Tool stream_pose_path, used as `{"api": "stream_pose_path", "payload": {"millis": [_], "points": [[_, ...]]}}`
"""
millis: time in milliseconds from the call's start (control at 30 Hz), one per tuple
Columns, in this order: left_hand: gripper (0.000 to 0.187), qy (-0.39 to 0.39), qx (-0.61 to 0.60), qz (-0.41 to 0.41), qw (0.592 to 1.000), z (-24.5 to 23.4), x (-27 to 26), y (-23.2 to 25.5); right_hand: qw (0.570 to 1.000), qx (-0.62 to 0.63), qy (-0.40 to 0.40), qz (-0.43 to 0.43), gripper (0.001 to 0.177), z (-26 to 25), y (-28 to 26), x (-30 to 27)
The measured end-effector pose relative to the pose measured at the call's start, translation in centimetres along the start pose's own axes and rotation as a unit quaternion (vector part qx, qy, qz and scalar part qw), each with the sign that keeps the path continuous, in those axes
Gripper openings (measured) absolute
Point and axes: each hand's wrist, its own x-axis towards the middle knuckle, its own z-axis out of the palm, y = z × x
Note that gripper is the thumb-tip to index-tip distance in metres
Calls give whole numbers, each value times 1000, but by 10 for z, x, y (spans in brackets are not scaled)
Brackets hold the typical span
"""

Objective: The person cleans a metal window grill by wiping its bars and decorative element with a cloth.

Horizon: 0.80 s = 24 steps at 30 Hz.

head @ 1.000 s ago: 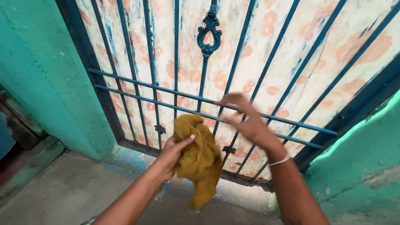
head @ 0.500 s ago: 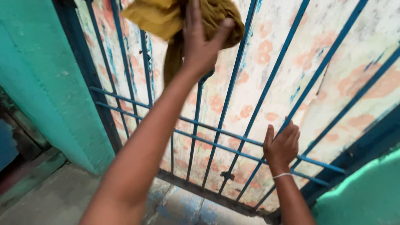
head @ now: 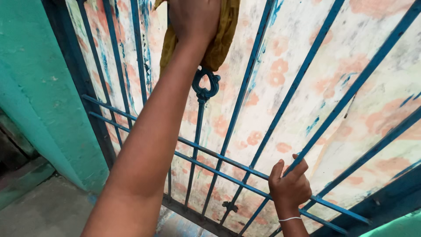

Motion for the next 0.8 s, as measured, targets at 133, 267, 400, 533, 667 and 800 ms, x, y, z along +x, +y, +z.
{"api": "stream_pose_path", "payload": {"millis": [133,267,400,533,667,800], "points": [[46,-78,-52,20,995,-51,-46,18,1000,0,2,-9,44,-2,0,3],[48,-34,-77,57,995,-83,-82,28,1000,0,-2,-10,44,-4,-2,-2],[66,20,-15,69,997,-103,-117,33,999,19,12,-26,43,-6,-2,-1],[64,-68,7,78,995,-133,-162,21,999,9,17,-28,44,-6,-2,-5],[62,-258,8,62,964,-182,-216,3,999,18,15,-36,44,-6,0,-4],[63,-436,-46,-8,899,-243,-239,-27,999,11,-6,-33,44,-6,2,-9]]}}
